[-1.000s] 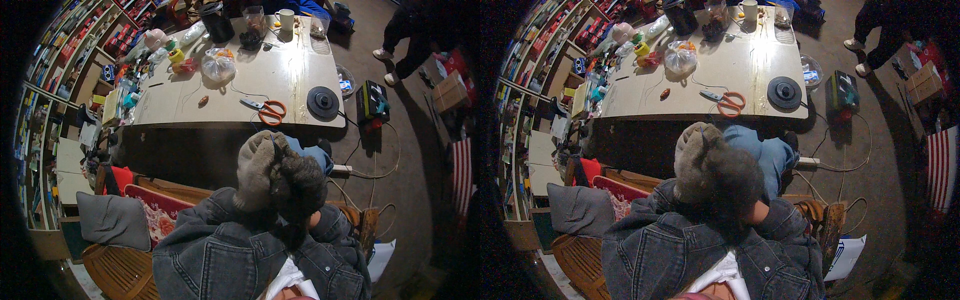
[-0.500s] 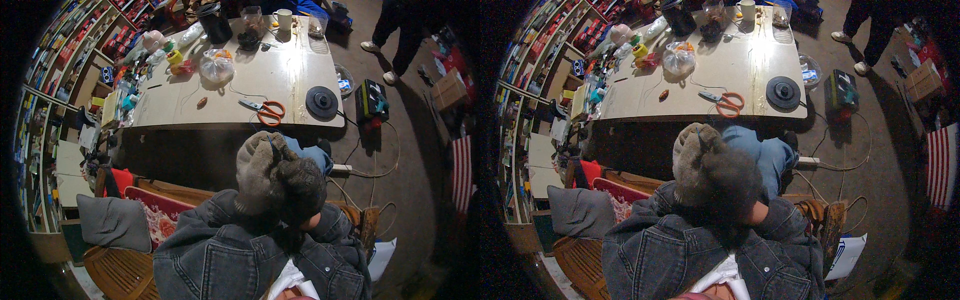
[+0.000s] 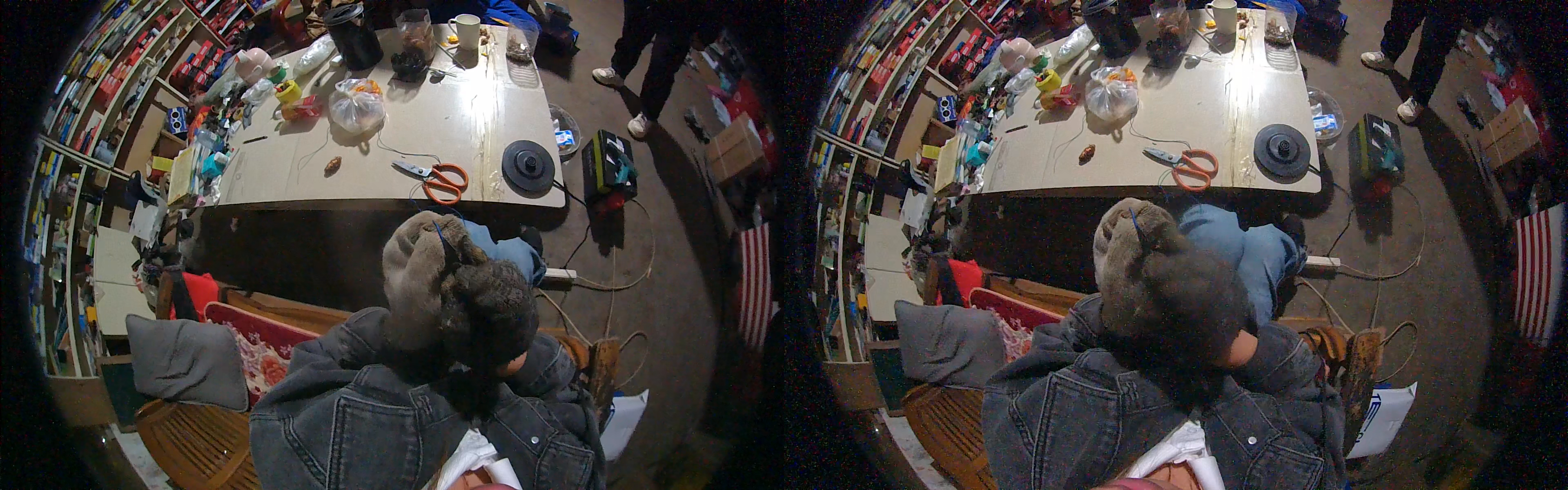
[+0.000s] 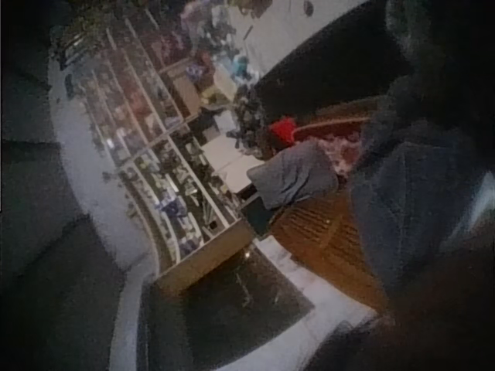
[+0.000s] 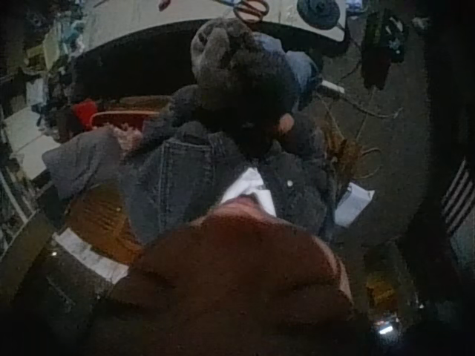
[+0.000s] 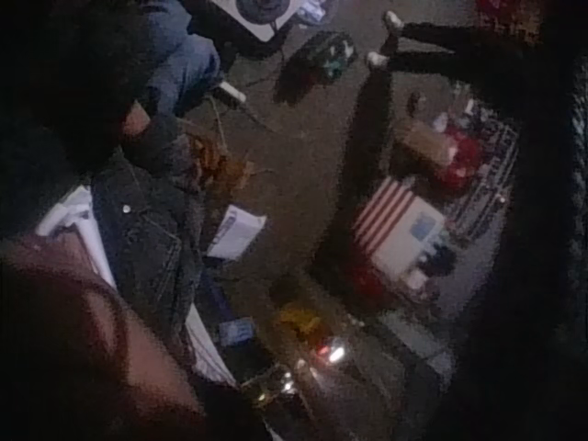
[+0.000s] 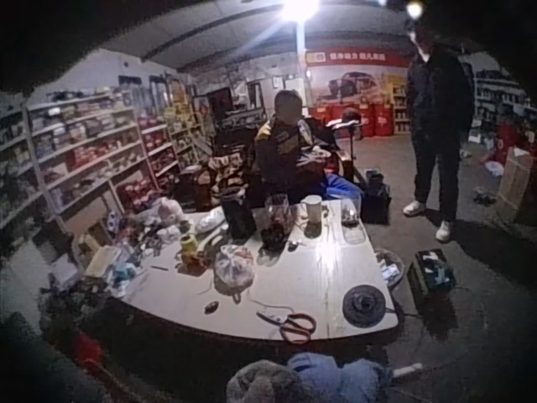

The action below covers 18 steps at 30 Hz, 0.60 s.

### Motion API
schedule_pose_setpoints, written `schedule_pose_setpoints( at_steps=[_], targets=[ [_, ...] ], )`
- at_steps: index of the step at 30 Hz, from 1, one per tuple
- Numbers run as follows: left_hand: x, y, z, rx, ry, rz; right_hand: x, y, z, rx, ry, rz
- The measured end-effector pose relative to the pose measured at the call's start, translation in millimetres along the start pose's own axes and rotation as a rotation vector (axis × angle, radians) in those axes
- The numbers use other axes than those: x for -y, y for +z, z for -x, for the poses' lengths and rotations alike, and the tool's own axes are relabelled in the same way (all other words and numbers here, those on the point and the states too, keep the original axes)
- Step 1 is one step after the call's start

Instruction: The person strips insulation from a wire using scissors, then twists the exposed strands with their gloved hands. They continue to manipulate the wire ends, preparing them for connection.

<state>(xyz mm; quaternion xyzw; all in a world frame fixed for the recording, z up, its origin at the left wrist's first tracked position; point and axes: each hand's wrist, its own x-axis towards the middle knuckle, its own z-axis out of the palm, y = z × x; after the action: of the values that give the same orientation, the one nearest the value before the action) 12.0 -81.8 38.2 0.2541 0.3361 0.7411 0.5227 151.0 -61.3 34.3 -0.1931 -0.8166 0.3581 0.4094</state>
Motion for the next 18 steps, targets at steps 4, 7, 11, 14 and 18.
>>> schedule_pose_setpoints(
  at_steps=[4,7,11,14,18],
  targets=[
    [-6,-4,3,0.033,0.066,-0.146,4,2,-3,-0.010,0.029,0.003],
    [-6,-8,8,0.020,0.074,-0.231,4,4,-4,0.038,0.044,0.010],
    [-1,-7,11,0.053,0.032,-0.077,0,4,-2,0.052,0.018,-0.039],
    [-1,-4,13,0.059,0.056,0.016,-2,6,2,0.069,-0.014,0.015],
    [-4,2,18,-0.037,0.046,-0.031,-6,10,9,0.035,-0.049,-0.054]
  ],
)
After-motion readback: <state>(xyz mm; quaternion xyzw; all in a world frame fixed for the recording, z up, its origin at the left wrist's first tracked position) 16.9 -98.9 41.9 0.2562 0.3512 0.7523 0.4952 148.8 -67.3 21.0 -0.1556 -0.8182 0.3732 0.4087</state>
